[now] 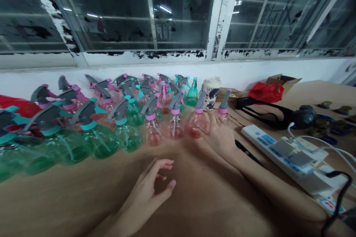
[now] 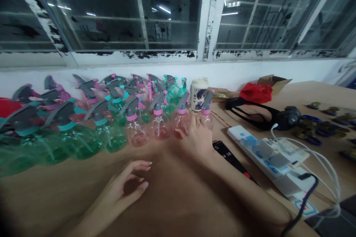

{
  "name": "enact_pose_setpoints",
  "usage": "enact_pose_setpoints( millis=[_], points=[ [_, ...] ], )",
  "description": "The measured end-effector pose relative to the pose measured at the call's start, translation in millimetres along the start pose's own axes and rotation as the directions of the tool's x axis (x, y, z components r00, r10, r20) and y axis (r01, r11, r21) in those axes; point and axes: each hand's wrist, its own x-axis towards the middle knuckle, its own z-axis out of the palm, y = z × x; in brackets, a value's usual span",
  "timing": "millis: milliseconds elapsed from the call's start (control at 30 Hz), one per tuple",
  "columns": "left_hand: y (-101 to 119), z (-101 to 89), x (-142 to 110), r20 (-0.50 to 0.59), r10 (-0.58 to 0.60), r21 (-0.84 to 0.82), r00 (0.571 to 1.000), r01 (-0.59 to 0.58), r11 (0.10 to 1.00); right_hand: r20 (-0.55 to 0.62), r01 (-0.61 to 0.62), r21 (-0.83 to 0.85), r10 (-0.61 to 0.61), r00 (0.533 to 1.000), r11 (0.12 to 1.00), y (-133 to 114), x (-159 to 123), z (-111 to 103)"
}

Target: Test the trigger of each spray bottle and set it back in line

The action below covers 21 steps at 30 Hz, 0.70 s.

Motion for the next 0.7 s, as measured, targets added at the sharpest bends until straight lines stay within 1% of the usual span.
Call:
enact_pose_setpoints(
  millis=[133,333,400,500,600,667,700],
  points=[
    [-0.3,-1.1,-0.9,-0.015,0.011,-0.004,1.000,-0.011,1.000,0.026,-0.025,-0.017,0.026,0.999,1.000,-2.3,7.1,6.2],
    [-3.1,-2.4,5.3,-0.034,0.037,-0.095,0.999,-0.040,0.995,-0.006,-0.011,-0.017,0.011,1.000,1.000,-4.7,12.6,14.1],
    [-3.5,-1.3,9.6,-0.041,0.048,-0.128,0.998,-0.052,0.990,-0.015,-0.008,-0.010,0.008,1.000,1.000,-7.1,11.7,12.4],
    [-3.1,0.9,15.7,-0.046,0.053,-0.174,0.998,-0.060,0.983,-0.024,-0.030,0.018,0.031,0.999,0.999,-6.7,6.4,3.3],
    [-2.1,1.9,20.1,-0.040,0.058,-0.198,0.998,-0.065,0.978,-0.044,-0.063,0.059,0.066,0.997,0.996,6.8,-1.6,-9.4],
    [-1.3,2.1,22.6,-0.029,0.060,-0.199,0.998,-0.065,0.978,-0.103,-0.063,0.069,0.070,0.992,0.996,23.7,-4.9,-14.7],
    [-0.8,2.2,24.0,-0.023,0.060,-0.198,0.998,-0.063,0.978,-0.154,-0.065,0.063,0.074,0.985,0.996,33.3,-5.2,-15.4]
  ],
)
